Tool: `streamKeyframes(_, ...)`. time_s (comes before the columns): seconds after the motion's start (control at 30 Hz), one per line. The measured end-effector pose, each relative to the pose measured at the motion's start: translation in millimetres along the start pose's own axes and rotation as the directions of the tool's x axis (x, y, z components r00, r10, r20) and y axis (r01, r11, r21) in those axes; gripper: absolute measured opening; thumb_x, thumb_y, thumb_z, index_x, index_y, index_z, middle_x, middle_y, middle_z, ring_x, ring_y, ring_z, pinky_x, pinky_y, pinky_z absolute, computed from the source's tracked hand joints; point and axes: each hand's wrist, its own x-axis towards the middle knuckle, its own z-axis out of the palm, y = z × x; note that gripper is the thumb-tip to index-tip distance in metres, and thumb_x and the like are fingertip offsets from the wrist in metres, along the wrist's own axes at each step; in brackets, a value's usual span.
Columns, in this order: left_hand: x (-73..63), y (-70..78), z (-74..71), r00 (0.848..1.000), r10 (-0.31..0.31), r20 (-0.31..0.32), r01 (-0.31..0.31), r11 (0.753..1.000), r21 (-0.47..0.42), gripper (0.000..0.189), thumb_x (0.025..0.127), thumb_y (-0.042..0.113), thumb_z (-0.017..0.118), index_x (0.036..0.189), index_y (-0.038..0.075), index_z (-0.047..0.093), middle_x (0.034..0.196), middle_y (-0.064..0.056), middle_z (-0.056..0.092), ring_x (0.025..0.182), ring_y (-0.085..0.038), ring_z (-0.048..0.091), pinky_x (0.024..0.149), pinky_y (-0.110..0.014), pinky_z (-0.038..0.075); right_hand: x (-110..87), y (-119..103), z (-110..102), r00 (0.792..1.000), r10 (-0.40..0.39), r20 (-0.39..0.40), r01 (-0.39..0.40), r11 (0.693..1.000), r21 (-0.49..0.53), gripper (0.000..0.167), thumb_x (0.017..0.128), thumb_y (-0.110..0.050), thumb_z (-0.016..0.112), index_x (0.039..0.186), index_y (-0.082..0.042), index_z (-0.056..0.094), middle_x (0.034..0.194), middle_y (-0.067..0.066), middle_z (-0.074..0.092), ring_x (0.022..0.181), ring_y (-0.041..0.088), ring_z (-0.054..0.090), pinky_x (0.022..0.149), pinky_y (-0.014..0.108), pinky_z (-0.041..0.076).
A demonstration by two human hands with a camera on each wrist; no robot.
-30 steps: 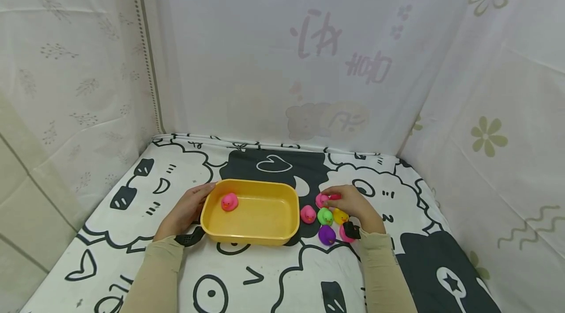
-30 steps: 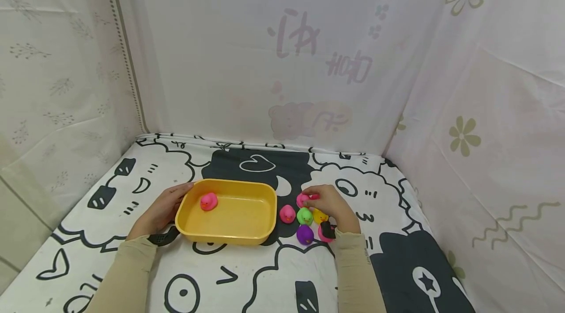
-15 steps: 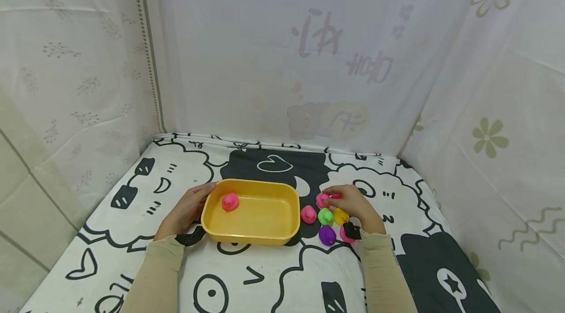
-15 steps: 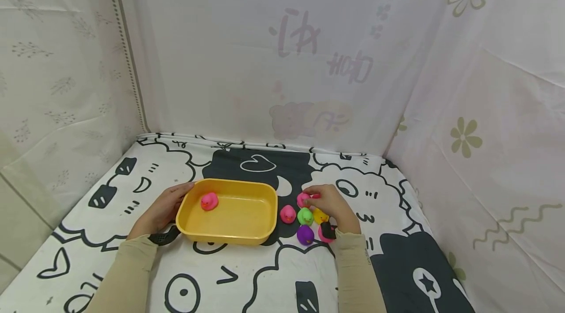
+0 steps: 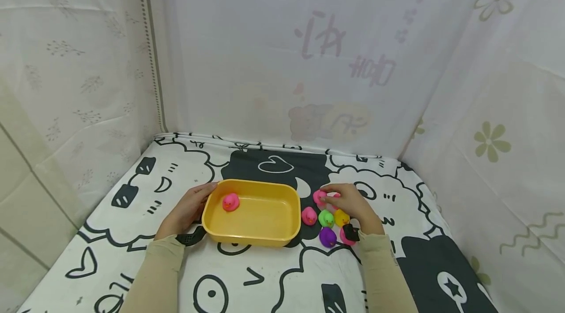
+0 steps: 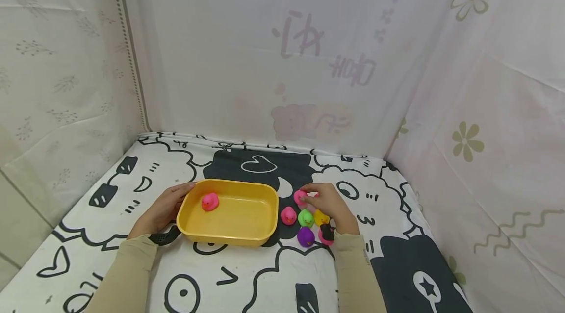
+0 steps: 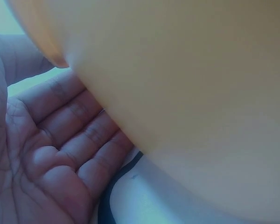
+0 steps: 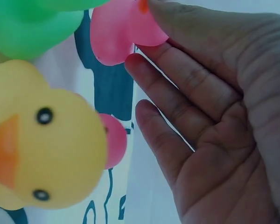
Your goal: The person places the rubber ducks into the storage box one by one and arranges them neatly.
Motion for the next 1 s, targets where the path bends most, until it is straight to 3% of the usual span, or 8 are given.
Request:
streamKeyframes(0.17,0.8,0.9,0.6,1.0,0.001,0.001,-0.001,1.0,-0.002,0.082,0.094,0.065,0.055,0.15,0.007,0.045,0.144,-0.016,0.053,0.107,-0.026,0.063,0.09,-0.034,0.056,4.6,-6.3,-1.3,1.0,-0.026,-0.016,0.026,0.999,-0.025,0.032,0.091,-0.035,0.076,0.121,-0.025,0.074,0.121,-0.001,0.07,0.121,0.029,0.058,0.102,0.059,0.046)
streamKeyframes(0.5,-0.3,-1.1,0.2,1.0,0.0,-0.01,0.0,1.0,-0.011,0.087,0.089,0.069,0.058,0.151,0.009,0.045,0.146,-0.017,0.051,0.11,-0.027,0.063,0.092,-0.035,0.056,17.0,-30.4,-4.0,0.994,-0.097,-0.046,0.095,0.995,-0.038,0.033,0.092,-0.035,0.075,0.122,-0.022,0.074,0.12,0.0,0.071,0.117,0.034,0.061,0.098,0.054,0.05)
streamKeyframes(0.73,2.1,-2.8,-0.2,1.0,0.006,-0.001,-0.006,1.0,-0.02,0.085,0.09,0.067,0.058,0.15,0.008,0.047,0.146,-0.017,0.052,0.111,-0.027,0.063,0.092,-0.035,0.056,19.1,-43.5,-7.3,0.987,-0.157,-0.03,0.155,0.987,-0.051,0.031,0.092,-0.033,0.075,0.122,-0.023,0.073,0.116,-0.003,0.071,0.112,0.031,0.064,0.093,0.049,0.054)
streamKeyframes(1.0,1.9,-3.8,-1.7,1.0,-0.002,-0.002,0.001,1.0,-0.026,0.086,0.09,0.068,0.059,0.15,0.009,0.046,0.147,-0.016,0.051,0.113,-0.027,0.062,0.093,-0.036,0.055,22.7,-57.4,-4.1,0.978,-0.209,0.013,0.21,0.975,-0.074,0.032,0.091,-0.03,0.076,0.122,-0.022,0.073,0.116,-0.003,0.071,0.115,0.033,0.063,0.097,0.051,0.051)
